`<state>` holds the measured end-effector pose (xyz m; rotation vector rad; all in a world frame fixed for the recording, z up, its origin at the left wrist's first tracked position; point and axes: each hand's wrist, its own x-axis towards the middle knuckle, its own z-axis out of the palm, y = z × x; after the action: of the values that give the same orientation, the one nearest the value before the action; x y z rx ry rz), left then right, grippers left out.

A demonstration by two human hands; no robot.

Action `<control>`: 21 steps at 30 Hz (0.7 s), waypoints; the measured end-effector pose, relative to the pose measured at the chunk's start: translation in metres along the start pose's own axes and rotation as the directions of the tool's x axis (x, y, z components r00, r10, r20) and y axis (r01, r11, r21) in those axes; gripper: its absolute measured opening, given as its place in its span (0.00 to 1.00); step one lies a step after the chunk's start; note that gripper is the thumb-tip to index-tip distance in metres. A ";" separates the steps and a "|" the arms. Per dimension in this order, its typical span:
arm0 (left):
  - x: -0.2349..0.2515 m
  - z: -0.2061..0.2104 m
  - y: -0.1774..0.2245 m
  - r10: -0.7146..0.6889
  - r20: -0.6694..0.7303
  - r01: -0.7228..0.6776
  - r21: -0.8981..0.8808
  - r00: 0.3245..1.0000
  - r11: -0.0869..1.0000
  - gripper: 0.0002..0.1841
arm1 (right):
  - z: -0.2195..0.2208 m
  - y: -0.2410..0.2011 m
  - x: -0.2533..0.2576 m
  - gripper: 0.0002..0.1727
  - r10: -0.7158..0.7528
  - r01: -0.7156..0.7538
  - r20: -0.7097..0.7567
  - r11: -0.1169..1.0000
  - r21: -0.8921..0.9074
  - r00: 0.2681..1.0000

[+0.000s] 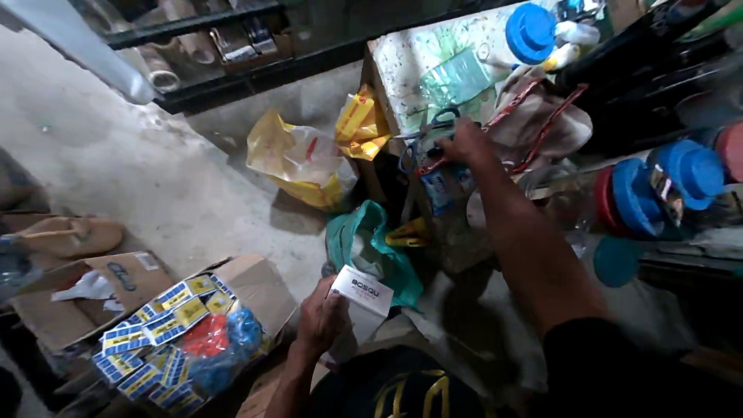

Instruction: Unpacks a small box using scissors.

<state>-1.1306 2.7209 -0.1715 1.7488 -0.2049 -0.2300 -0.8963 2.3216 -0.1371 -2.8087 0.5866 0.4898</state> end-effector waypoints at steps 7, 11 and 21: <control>-0.022 0.015 -0.010 -0.080 0.022 0.080 0.010 0.997 0.997 0.41 | 0.014 -0.009 0.001 0.34 -0.090 0.083 -0.084 0.992 -0.091 0.992; -0.015 0.013 -0.012 -0.100 0.029 0.101 -0.032 0.995 0.994 0.41 | 0.034 -0.024 0.004 0.28 -0.356 0.336 -0.086 0.924 -0.184 0.931; 0.010 0.005 0.002 0.150 0.057 -0.147 -0.043 0.987 0.988 0.38 | -0.007 -0.056 -0.101 0.27 -0.440 0.462 -0.141 0.855 0.236 0.887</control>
<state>-1.1220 2.7129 -0.1714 1.6805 -0.3712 -0.1771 -0.9582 2.4051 -0.0853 -2.5903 -0.0133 0.1829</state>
